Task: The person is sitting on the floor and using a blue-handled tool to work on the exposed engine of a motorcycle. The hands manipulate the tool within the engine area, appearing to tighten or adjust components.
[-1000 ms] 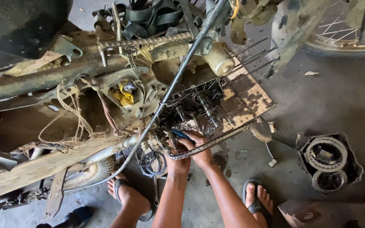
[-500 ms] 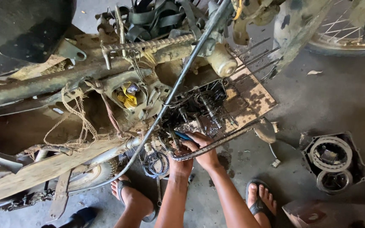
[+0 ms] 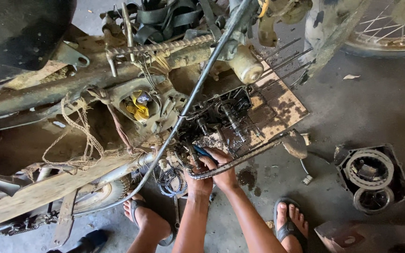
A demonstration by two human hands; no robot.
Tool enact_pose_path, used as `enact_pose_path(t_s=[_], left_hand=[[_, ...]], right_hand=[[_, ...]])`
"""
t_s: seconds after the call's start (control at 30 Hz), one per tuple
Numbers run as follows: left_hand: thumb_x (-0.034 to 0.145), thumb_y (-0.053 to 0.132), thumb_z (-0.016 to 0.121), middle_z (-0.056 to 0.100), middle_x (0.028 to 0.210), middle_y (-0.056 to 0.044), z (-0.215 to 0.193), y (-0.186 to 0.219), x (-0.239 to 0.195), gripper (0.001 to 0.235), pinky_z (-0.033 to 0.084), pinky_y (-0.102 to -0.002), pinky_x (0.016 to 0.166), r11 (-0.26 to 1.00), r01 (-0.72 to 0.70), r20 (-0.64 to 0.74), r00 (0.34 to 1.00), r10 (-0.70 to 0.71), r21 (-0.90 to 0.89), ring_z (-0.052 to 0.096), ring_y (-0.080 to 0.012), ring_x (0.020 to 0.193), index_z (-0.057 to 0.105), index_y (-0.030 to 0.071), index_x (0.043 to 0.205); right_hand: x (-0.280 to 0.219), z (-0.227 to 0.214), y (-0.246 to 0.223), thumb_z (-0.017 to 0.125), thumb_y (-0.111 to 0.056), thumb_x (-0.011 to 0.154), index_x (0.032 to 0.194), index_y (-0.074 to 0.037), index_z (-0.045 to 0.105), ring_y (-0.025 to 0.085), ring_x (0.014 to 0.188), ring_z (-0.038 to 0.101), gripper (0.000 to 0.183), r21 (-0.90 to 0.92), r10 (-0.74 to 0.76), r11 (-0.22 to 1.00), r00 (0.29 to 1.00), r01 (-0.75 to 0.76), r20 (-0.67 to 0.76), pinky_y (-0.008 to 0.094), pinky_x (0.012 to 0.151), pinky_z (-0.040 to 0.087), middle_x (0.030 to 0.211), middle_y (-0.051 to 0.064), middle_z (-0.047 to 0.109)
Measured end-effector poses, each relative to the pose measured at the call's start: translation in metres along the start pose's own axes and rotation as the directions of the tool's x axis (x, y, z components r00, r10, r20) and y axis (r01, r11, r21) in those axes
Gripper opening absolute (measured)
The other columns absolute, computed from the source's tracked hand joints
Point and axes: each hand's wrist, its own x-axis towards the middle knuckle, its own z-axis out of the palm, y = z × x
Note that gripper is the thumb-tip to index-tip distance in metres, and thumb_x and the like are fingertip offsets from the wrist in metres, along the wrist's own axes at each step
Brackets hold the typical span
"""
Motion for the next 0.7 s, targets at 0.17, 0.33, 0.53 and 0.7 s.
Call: enact_pose_path(t_s=[0.17,0.33,0.53,0.7], left_hand=[[0.101,0.029,0.062,0.07,0.091,-0.003,0.007,0.001,-0.007,0.02,0.058,-0.03,0.071,0.999,-0.049,0.004,0.999,0.049,0.0,0.067,-0.0163,0.079,0.068,0.01,0.105],[0.103,0.028,0.061,0.07,0.089,-0.004,0.009,0.002,-0.012,0.02,0.059,-0.032,0.07,0.996,-0.091,0.104,0.991,0.09,0.0,0.068,-0.0172,0.079,0.066,0.009,0.1],[0.104,0.028,0.058,0.07,0.09,-0.004,0.003,0.004,-0.007,0.021,0.059,-0.031,0.072,0.997,-0.073,0.126,0.989,0.077,-0.037,0.067,-0.0168,0.08,0.068,0.01,0.101],[0.104,0.031,0.056,0.07,0.106,-0.005,-0.002,0.002,-0.012,0.024,0.057,-0.036,0.09,0.999,0.01,0.13,0.991,-0.015,0.039,0.067,-0.018,0.096,0.068,0.01,0.107]], right_hand=[[-0.002,0.004,0.004,0.071,-0.013,0.095,0.116,0.0,0.074,0.025,0.089,0.077,0.025,-0.012,-0.085,0.996,0.996,0.085,-0.023,0.036,0.08,0.065,0.106,0.016,0.078],[0.004,0.006,-0.001,0.07,-0.014,0.096,0.115,-0.002,0.075,0.022,0.083,0.077,0.023,0.021,-0.078,0.997,0.997,0.078,-0.009,0.033,0.076,0.067,0.103,0.014,0.078],[0.005,0.006,0.002,0.069,-0.014,0.097,0.113,-0.003,0.075,0.02,0.081,0.077,0.02,-0.029,-0.162,0.987,0.987,0.161,-0.009,0.031,0.072,0.067,0.101,0.012,0.078],[0.01,-0.03,-0.038,0.076,-0.015,0.089,0.11,-0.005,0.075,0.021,0.091,0.071,0.023,-0.227,-0.34,0.91,0.938,0.346,0.067,0.033,0.08,0.061,0.102,0.011,0.075]])
